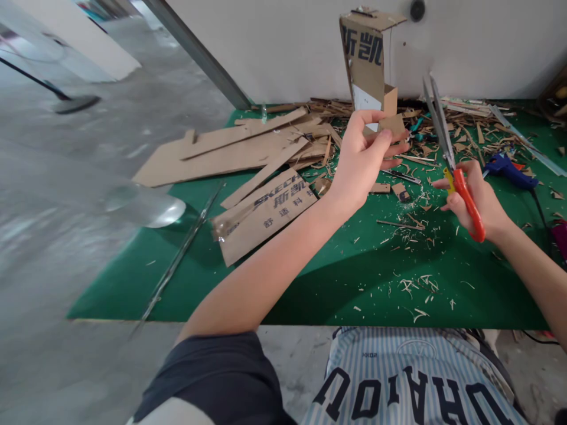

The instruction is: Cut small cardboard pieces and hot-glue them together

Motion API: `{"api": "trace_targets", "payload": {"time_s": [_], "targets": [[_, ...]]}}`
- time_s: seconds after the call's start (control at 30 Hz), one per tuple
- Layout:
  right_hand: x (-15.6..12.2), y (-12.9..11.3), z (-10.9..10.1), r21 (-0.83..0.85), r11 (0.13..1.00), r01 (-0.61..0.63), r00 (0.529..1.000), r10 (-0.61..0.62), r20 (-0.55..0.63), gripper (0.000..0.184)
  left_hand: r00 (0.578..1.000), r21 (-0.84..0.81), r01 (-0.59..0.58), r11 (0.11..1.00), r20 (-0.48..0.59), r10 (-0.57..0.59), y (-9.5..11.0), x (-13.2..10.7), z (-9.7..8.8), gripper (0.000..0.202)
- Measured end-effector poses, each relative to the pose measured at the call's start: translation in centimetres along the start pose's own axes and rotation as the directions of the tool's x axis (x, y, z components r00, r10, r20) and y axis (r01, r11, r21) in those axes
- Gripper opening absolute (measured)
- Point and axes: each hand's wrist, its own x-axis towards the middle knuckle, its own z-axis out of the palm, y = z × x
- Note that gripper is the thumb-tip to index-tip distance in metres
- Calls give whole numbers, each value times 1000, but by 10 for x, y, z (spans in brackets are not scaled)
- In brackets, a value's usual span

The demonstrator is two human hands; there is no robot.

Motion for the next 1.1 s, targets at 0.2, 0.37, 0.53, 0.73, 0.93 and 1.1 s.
{"api": "trace_targets", "payload": {"time_s": [0.2, 0.37, 0.53, 0.73, 0.93, 1.1], "targets": [[0, -17, -2, -7, 999, -45, 999, 45, -16, 58, 1000, -31, 4, 1000, -7, -5, 0, -1, 1, 5], [0, -13, -1, -46, 999, -16, 1000, 16, -1, 61, 995, -68, 33, 997, -91, -39, -2, 3, 3, 4], [-1, -10, 1, -70, 997, 24, 1000, -24, 12, 66, 995, -119, 60, 991, -67, -68, -2, 2, 3, 9], [0, -8, 0, -64, 998, 6, 1000, -4, 30, 67, 999, -29, 42, 999, -5, -42, -8, 1, 1, 10], [1, -10, -1, -73, 997, -6, 999, 8, 33, 65, 999, -18, 39, 999, 6, -38, -9, 0, 2, 12], [1, -8, -1, -79, 997, -7, 999, 10, 33, 67, 996, -118, 89, 989, 4, -89, -10, 0, 2, 14]]}}
